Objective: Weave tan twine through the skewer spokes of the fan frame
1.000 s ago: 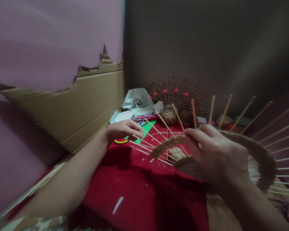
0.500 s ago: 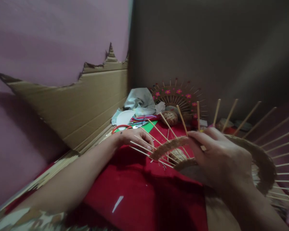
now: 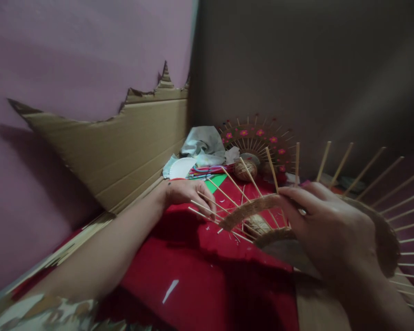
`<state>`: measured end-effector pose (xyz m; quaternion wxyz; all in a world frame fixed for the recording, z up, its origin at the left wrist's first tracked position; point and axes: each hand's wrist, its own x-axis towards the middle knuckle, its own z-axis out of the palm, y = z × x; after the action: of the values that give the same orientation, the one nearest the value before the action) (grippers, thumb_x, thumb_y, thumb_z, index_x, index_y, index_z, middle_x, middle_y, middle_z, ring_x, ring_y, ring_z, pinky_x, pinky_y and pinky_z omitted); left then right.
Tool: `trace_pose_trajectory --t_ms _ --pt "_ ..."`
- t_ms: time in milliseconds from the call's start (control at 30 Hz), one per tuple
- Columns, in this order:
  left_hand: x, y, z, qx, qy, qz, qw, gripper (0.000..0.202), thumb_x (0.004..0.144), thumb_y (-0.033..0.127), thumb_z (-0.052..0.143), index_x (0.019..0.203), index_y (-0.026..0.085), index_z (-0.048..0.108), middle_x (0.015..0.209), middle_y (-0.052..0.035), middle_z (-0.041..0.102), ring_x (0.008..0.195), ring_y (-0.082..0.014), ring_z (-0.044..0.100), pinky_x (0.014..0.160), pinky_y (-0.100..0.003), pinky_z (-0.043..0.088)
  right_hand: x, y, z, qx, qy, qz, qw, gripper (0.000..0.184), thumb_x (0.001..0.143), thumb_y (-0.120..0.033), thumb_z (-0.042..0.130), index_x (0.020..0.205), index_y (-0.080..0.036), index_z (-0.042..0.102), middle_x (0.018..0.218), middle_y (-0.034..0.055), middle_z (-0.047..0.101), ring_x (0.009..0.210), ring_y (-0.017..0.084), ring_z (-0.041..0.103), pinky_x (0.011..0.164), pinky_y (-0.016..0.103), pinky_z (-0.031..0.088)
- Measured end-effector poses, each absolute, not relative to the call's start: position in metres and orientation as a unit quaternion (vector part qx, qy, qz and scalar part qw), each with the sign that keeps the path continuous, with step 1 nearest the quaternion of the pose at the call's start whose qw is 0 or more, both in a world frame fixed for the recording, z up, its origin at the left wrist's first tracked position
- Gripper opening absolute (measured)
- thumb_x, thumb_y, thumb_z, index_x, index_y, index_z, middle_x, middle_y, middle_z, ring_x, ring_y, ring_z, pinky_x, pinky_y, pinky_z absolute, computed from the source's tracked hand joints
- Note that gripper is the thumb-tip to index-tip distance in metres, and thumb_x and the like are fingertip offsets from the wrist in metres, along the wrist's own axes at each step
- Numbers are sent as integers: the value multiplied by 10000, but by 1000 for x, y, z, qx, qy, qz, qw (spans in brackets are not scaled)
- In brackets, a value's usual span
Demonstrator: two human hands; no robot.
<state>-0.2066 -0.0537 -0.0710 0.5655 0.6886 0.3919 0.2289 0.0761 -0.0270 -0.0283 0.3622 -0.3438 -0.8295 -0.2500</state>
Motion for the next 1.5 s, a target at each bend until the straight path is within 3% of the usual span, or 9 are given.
trace_pose_trajectory --t_ms 267,400,500,667,900,1033,1200,1500 --pt "-222 -68 -55 673 389 295 556 229 756 326 651 860 138 731 637 -65 679 505 -99 556 507 -198 457 75 -26 -24 -361 -820 -251 366 269 859 -401 489 881 -230 696 775 23 630 559 131 532 438 253 226" --pt "-230 -70 -51 695 383 290 535 288 783 383 605 825 126 727 683 -95 690 568 -134 603 569 -235 480 74 -28 -24 -369 -817 -243 371 265 859 -391 492 880 -223 696 782 27 629 573 134 534 443 255 221" --pt "-235 -68 -53 689 392 301 531 217 720 336 674 751 126 716 642 -88 678 673 -178 631 639 -267 488 73 -29 -24 -381 -815 -239 365 253 846 -394 510 880 -226 697 766 24 619 568 139 524 448 257 212" --pt "-237 -66 -55 648 457 333 509 84 643 204 727 666 137 682 559 -33 647 539 -126 588 541 -230 457 69 -29 -24 -404 -816 -238 337 245 844 -392 511 892 -240 697 748 20 602 566 145 513 451 257 193" --pt "-232 -68 -48 674 500 367 402 88 627 196 725 608 123 678 591 -42 647 594 -122 582 573 -225 454 64 -21 -20 -438 -814 -217 313 219 827 -390 539 868 -243 696 795 24 608 570 143 500 455 260 193" --pt "-230 -67 -49 692 517 363 350 88 639 207 720 642 123 694 592 -38 647 559 -105 566 545 -209 443 61 -15 -21 -456 -812 -211 298 198 815 -385 553 858 -255 696 790 20 608 561 140 493 455 257 188" --pt "-227 -69 -49 658 522 406 360 105 616 155 719 719 135 713 632 -34 671 586 -116 600 575 -219 474 61 -11 -20 -475 -803 -213 291 218 816 -398 539 848 -253 698 794 32 604 563 149 492 455 261 190" --pt "-231 -75 -45 675 493 362 412 189 764 205 610 913 117 687 539 2 593 489 -72 518 475 -163 396 62 -5 -22 -477 -799 -210 301 231 816 -405 536 845 -243 698 785 30 602 562 142 484 462 257 191"
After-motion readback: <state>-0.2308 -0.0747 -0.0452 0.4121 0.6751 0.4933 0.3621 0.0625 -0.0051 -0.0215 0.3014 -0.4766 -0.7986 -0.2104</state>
